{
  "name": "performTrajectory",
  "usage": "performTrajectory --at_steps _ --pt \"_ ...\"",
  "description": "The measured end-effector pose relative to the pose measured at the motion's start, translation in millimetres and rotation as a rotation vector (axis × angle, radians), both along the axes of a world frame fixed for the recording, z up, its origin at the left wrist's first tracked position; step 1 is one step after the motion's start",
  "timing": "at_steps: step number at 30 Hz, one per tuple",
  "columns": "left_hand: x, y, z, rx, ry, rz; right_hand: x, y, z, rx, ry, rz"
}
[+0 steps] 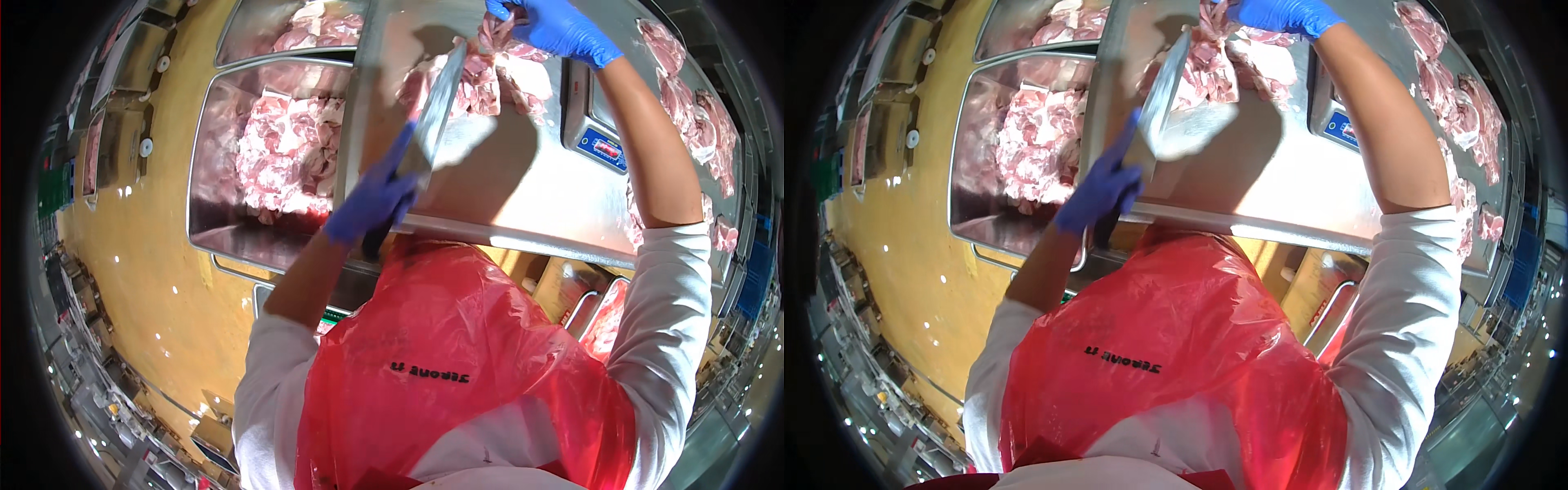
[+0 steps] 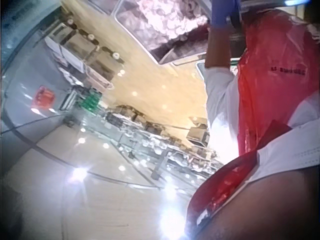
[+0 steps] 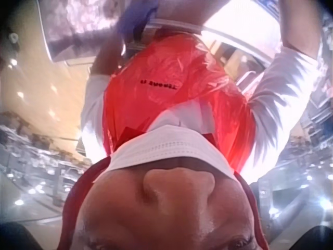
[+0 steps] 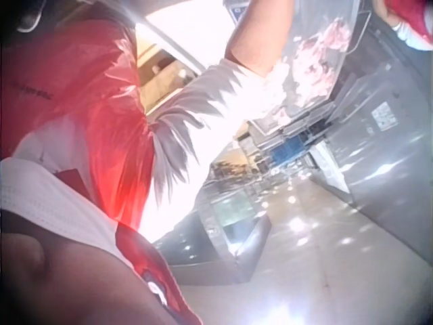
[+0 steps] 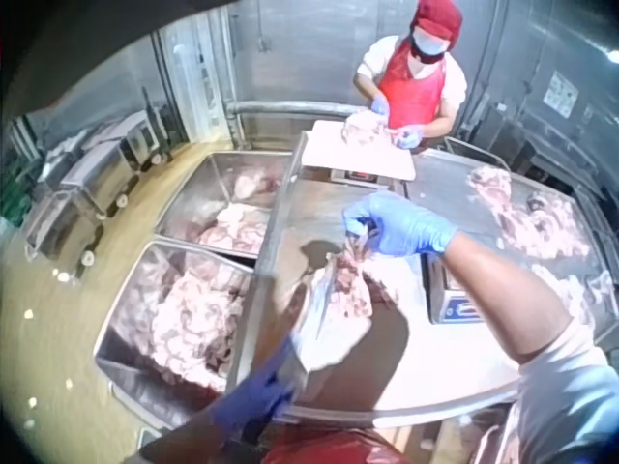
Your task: The person uses a knife to cut and trim pieces of raw meat on a stainless steel table. They place the cut meat onto a digital scale to weigh it and then transfer the portions into a metal tray. The process involves repetitive cutting, weighing, and sorting of the meat.
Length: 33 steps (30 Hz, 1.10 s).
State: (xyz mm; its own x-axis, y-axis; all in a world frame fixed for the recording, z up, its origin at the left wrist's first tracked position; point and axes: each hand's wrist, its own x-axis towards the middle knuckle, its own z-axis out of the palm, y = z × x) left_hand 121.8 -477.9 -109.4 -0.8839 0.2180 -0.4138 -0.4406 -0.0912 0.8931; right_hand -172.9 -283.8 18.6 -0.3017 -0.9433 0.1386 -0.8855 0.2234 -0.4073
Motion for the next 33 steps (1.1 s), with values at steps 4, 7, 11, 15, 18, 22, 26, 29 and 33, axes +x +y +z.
performTrajectory --at_steps 4,7,11,15,18,22,26,29,33 --pt "-126 23 -37 -0.160 0.842 0.142 15 -24 10 0.097 -0.003 0.061" --pt "-172 23 -17 0.058 0.276 0.064 23 -29 11 0.038 0.007 0.081" --pt "-117 55 -58 0.326 0.477 -0.073 6 -12 7 0.032 0.075 0.045" --pt "-9 70 -29 -0.028 0.158 -0.375 6 -1 20 -0.032 -0.024 0.003" --pt "-4 76 -29 0.121 -0.031 -0.364 -3 -15 27 -0.100 -0.158 -0.001" --pt "-26 53 -36 0.019 0.167 -0.125 -31 27 10 -0.067 -0.090 -0.163" --pt "-46 -17 -63 -0.132 -0.009 0.163 -8 78 -85 -0.356 -0.280 -0.628" --pt "-105 -58 -135 -0.314 0.336 0.249 48 99 -219 -0.167 -0.507 -0.858" --pt "-180 -56 -151 -0.294 0.214 0.109 110 47 -291 -0.488 -0.906 -0.929"
